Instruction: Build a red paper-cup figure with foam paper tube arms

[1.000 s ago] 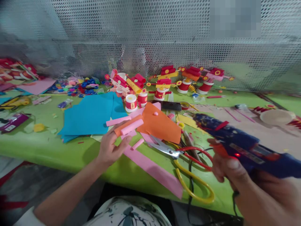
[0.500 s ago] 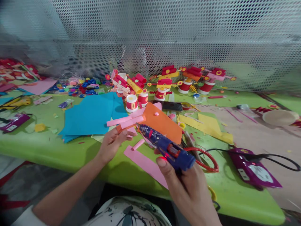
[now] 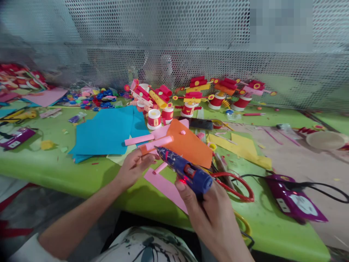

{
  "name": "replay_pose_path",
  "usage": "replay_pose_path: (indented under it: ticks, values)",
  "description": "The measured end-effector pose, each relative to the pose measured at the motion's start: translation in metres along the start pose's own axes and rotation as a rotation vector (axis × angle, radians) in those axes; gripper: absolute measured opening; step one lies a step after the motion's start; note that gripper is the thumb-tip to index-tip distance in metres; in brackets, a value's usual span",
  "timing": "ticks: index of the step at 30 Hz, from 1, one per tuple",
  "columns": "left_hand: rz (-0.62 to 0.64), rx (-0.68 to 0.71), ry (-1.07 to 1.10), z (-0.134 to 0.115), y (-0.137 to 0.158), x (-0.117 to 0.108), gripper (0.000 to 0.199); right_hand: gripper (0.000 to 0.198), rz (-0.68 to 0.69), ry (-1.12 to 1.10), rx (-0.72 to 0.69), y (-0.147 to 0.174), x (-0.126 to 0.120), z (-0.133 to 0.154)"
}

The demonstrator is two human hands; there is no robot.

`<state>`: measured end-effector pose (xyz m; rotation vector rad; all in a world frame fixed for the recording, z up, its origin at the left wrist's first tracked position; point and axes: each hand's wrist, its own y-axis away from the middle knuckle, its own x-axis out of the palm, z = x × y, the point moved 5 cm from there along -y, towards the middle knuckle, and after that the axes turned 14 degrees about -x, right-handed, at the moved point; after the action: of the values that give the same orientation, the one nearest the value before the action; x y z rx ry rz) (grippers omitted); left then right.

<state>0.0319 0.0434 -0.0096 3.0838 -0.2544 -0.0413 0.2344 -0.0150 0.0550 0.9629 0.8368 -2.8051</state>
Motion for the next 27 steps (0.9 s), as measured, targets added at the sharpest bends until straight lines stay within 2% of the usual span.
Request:
replay_pose_path:
  ticks: [6,12,15,19,27]
  values:
    - [-0.041,0.138,-0.145,-0.009,0.002,0.0,0.04,0.035,0.002,0.037,-0.058,-0.003,-0.001,0.001]
    - [-0.07,0.152,-0.173,-0.007,0.003,0.0,0.041,0.027,0.035,0.063,-0.184,-0.006,-0.001,-0.002]
    - [-0.074,0.152,-0.212,-0.01,0.004,0.0,0.034,0.032,0.016,0.053,-0.111,-0.006,-0.002,0.001]
    - [-0.072,0.138,-0.231,-0.012,0.005,0.0,0.037,0.039,0.009,0.061,0.002,-0.004,-0.003,0.006]
    - [-0.066,0.143,-0.21,-0.009,0.004,-0.001,0.046,0.04,0.001,0.053,0.011,-0.003,-0.003,0.007]
